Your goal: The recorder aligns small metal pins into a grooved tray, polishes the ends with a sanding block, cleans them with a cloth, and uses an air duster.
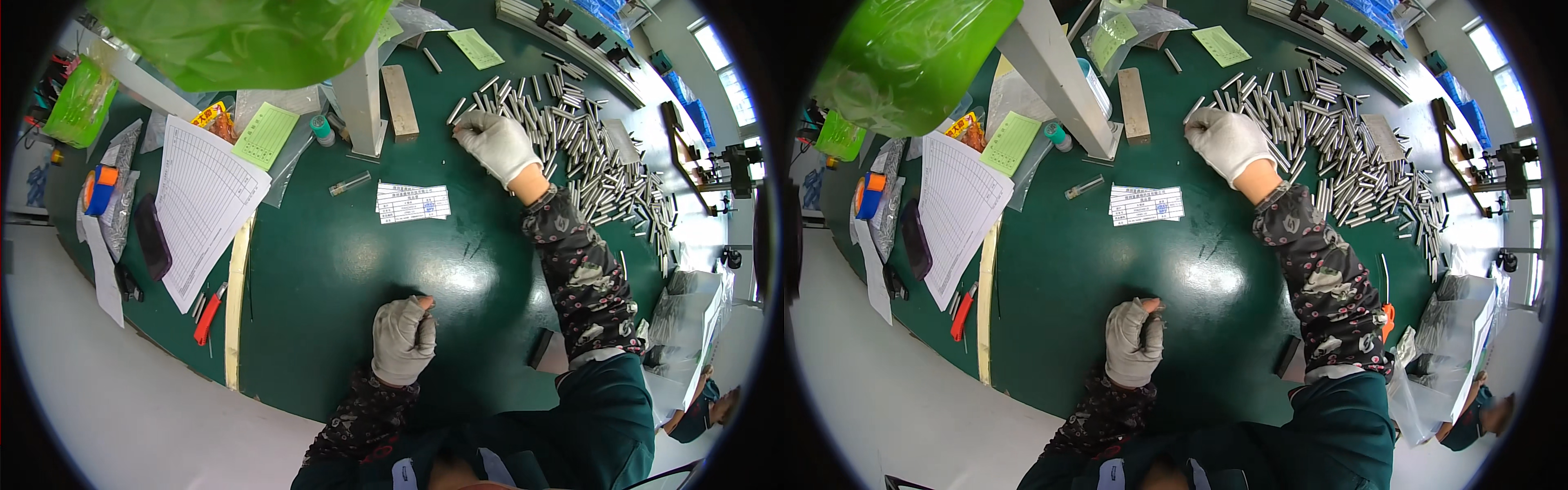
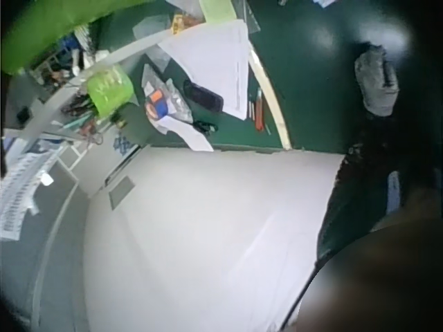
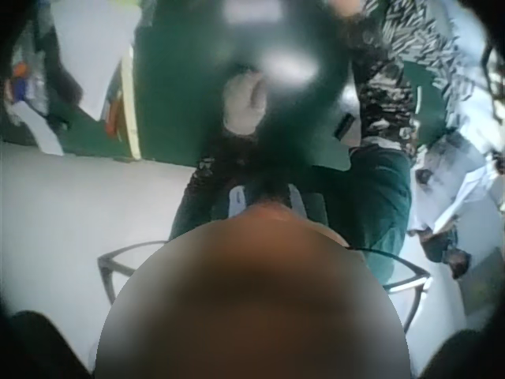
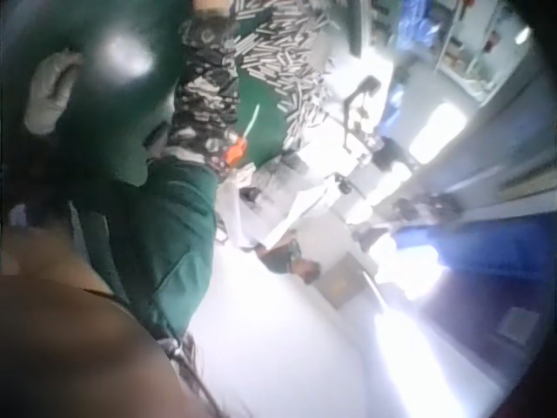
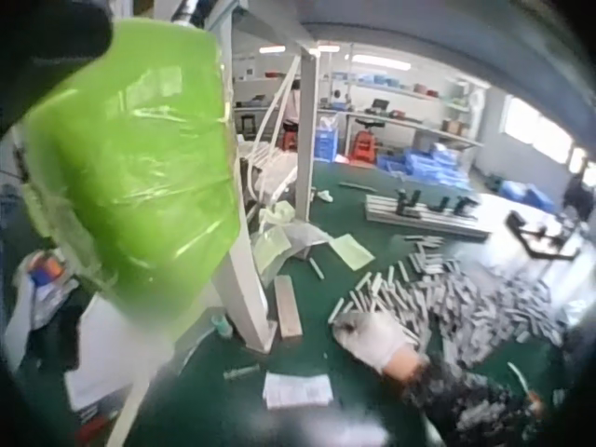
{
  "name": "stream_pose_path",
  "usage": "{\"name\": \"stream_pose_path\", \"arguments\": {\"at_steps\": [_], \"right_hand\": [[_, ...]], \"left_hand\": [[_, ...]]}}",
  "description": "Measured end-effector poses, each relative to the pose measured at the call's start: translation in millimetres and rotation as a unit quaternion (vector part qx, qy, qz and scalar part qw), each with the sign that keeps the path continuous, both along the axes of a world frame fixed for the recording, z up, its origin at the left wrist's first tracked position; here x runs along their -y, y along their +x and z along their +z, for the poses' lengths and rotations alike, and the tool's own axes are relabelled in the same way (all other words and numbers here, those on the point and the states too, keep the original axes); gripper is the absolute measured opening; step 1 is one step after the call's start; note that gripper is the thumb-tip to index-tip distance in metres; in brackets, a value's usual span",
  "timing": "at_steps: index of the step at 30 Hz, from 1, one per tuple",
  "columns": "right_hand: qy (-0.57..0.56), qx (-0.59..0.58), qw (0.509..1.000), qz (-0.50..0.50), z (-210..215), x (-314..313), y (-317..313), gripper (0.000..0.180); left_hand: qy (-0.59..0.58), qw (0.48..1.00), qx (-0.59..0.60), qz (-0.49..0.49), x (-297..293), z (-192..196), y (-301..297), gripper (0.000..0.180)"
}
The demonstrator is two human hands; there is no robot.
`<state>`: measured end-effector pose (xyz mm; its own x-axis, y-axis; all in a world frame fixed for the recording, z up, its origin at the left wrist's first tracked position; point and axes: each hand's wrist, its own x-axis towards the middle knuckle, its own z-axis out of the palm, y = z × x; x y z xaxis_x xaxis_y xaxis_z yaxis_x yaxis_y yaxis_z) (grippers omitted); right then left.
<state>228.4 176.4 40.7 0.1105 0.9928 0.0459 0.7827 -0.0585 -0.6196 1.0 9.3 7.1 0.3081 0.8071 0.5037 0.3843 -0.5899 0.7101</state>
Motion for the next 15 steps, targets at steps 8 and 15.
{"name": "stream_pose_path", "arguments": {"at_steps": [8, 15], "right_hand": [[-0.071, 0.116, 0.991, 0.021, -18, 9, -19, 0.021], [-0.037, 0.102, 0.991, 0.077, -14, 9, -43, 0.017]], "left_hand": [[0.001, 1.000, -0.007, -0.002, 2, -4, 0, 0.065], [-0.043, 0.999, 0.008, 0.000, 8, -4, 0, 0.062]]}}
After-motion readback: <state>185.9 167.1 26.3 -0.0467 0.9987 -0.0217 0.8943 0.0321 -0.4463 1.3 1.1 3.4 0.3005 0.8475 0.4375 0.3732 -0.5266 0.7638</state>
